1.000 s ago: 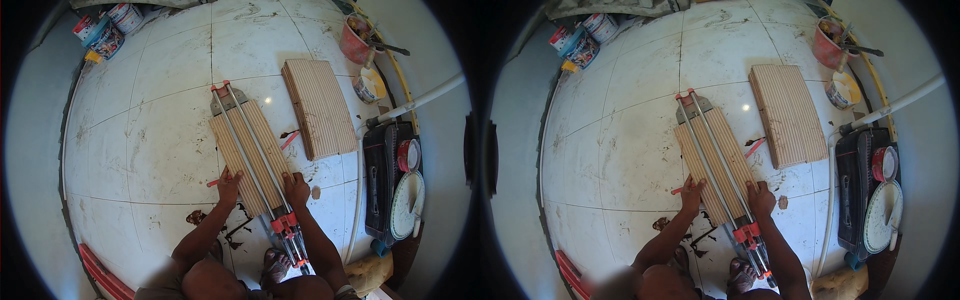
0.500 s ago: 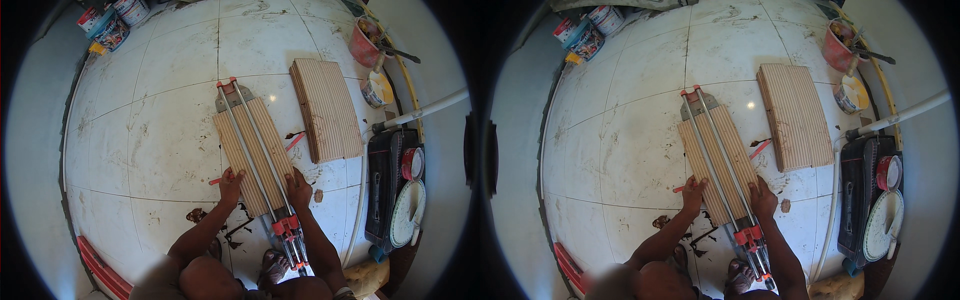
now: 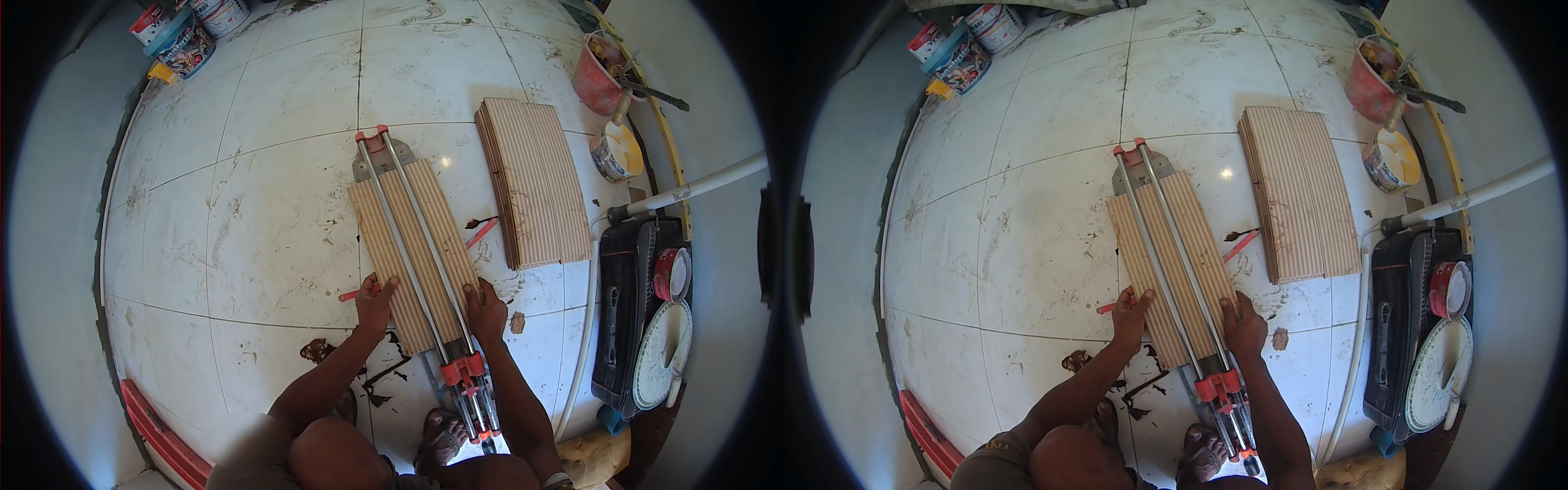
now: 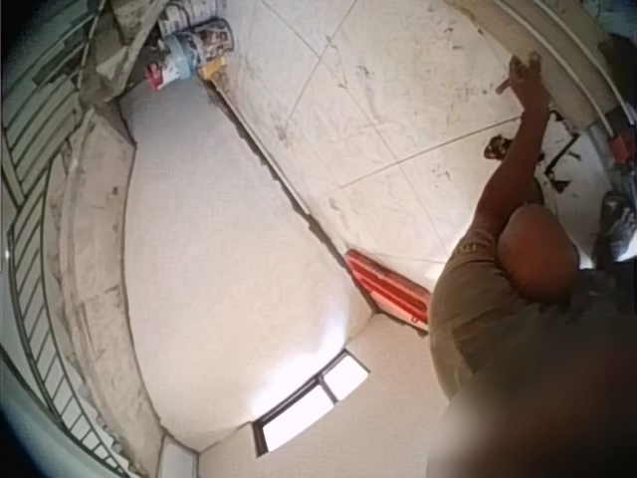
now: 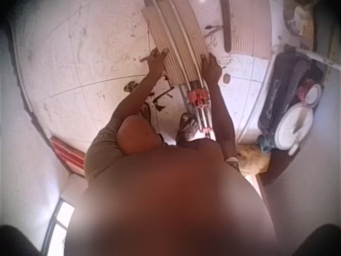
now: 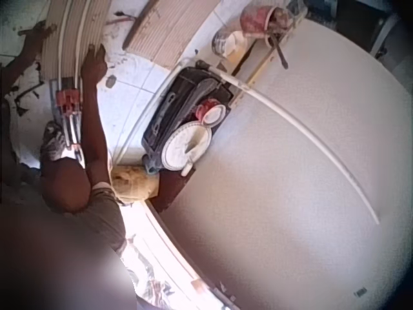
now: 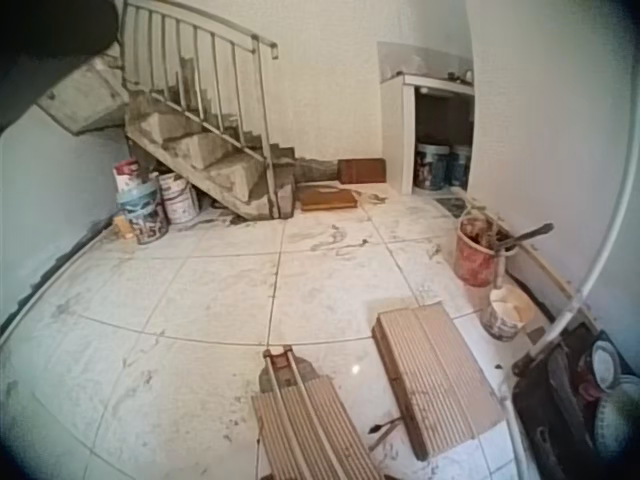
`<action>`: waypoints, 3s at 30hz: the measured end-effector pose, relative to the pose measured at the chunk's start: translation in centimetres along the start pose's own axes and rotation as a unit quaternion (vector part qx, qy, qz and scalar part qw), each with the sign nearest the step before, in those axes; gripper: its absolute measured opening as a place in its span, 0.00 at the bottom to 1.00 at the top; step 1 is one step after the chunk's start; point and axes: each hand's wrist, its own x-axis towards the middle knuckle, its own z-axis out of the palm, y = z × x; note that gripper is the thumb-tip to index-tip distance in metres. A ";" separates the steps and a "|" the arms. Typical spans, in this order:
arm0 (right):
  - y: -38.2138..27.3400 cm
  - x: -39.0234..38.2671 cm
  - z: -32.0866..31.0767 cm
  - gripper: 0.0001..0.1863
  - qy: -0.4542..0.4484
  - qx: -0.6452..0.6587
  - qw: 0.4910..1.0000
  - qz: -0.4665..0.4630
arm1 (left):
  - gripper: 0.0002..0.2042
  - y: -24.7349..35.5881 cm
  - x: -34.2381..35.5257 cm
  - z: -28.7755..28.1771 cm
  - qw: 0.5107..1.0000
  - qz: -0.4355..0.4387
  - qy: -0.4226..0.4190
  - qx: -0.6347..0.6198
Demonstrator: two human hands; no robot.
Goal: The person is using a manual tile cutter to score and snap ceramic tiles for a renovation project.
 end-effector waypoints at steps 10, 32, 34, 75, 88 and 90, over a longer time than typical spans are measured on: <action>-0.1 0.2 0.1 0.25 0.016 0.033 0.999 -0.001 | 0.39 0.0 -0.5 -0.4 0.986 0.076 -0.105 0.102; 0.0 0.4 -0.1 0.26 -0.017 0.065 0.996 0.062 | 0.35 0.0 -0.3 -0.1 0.988 0.073 -0.068 0.120; 0.0 0.3 0.0 0.26 -0.002 0.057 0.996 0.065 | 0.34 -0.3 -0.1 -0.2 0.986 0.063 -0.070 0.135; 0.8 0.6 0.4 0.24 -0.003 0.093 0.994 0.059 | 0.22 -3.9 -6.6 -1.8 0.983 -0.038 -0.139 0.111; 0.8 0.6 0.1 0.24 -0.028 0.103 0.992 0.072 | 0.21 -4.2 -6.5 -1.9 0.981 -0.038 -0.143 0.127; 0.8 0.6 0.1 0.24 -0.021 0.108 0.992 0.062 | 0.21 -4.3 -6.5 -1.7 0.986 -0.031 -0.127 0.107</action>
